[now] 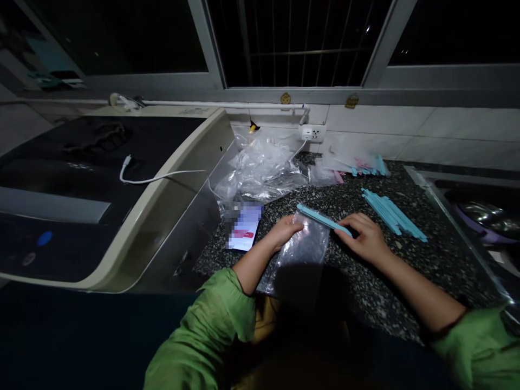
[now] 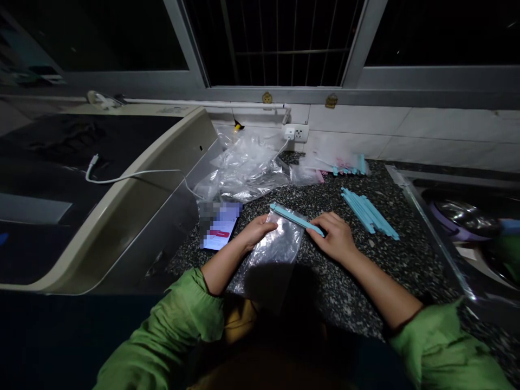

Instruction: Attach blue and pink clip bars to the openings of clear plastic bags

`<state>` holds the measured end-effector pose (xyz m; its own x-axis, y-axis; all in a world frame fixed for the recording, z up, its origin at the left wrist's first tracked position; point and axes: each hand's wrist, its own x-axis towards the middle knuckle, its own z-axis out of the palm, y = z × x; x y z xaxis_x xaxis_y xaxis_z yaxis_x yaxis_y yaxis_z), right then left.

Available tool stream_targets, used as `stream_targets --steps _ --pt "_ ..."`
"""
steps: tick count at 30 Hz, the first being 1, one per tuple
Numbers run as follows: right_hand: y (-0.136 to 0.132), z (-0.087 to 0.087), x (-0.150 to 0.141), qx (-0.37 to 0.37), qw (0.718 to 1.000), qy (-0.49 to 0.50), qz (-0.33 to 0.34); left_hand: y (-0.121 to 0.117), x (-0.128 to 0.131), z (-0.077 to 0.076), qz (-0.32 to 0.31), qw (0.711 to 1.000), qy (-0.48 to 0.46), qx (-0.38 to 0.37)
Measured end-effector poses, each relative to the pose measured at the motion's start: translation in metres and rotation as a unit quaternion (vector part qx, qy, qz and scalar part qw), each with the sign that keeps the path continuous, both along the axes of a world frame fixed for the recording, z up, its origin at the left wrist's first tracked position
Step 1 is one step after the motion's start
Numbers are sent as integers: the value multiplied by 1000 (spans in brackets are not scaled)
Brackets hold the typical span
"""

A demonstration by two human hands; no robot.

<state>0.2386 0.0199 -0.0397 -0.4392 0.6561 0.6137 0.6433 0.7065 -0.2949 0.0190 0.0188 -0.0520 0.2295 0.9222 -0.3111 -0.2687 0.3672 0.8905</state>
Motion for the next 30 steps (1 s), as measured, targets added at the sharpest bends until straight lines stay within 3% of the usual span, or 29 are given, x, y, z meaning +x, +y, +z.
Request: stream_targets --steps 10,20,30 --pt "-4 -7 -8 15 1000 -4 19 1 0 -3 -19 999 24 15" --pt "-5 -10 -8 24 999 -26 19 -2 -1 2 -37 999 -29 10" --pt "-5 -10 -11 49 997 -55 8 0 1 -5 -1 1000 24 7"
